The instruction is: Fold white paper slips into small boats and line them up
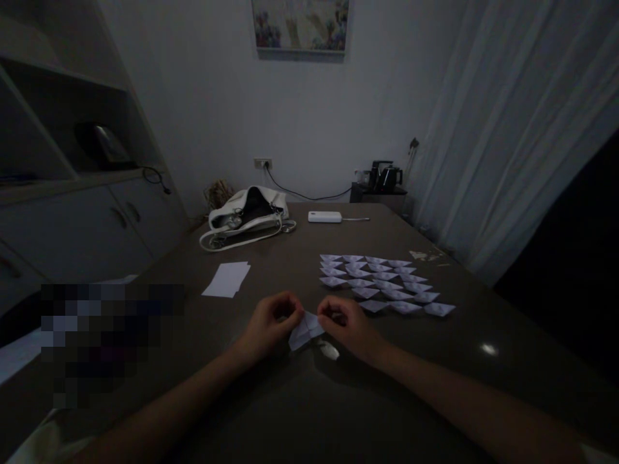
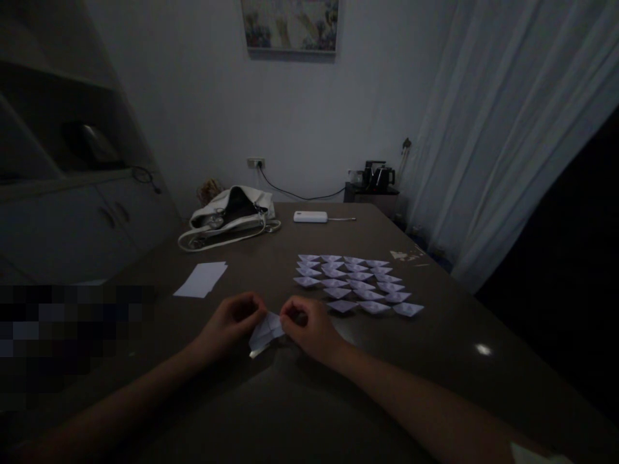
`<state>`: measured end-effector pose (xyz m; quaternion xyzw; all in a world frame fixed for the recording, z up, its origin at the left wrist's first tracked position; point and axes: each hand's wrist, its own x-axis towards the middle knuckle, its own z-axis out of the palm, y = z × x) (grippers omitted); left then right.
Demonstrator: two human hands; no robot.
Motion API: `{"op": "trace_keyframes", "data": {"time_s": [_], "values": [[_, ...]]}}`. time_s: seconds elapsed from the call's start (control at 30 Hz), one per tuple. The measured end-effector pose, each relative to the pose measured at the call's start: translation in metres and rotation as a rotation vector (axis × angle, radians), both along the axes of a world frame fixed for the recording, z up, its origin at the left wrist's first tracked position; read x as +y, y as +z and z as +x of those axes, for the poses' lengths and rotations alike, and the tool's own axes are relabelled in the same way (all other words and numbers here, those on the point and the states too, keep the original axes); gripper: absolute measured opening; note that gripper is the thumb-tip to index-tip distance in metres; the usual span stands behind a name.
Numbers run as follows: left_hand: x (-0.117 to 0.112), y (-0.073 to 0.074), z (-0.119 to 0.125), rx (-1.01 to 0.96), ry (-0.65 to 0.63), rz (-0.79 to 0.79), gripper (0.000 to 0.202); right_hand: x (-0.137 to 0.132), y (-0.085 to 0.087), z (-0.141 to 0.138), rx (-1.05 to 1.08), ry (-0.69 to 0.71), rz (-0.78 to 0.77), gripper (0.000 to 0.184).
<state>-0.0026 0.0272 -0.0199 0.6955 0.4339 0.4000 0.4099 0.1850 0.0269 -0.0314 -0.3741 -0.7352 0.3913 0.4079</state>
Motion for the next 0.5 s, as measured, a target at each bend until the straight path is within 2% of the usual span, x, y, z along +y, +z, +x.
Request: {"op": "trace_keyframes", "data": {"time_s": [0.23,0.5], "values": [[-0.0075,0.0001,0.0057,0.039,-0.084,-0.011,0.014,-0.0016,0.0007,-0.0016,-0.061,0.011,0.067,0.006],[-0.0092,0.0000,0.0062,0.065,-0.091,0.004,0.014,-0.0033,0.0004,-0.0012,-0.072,0.020,0.122,0.007]]}}
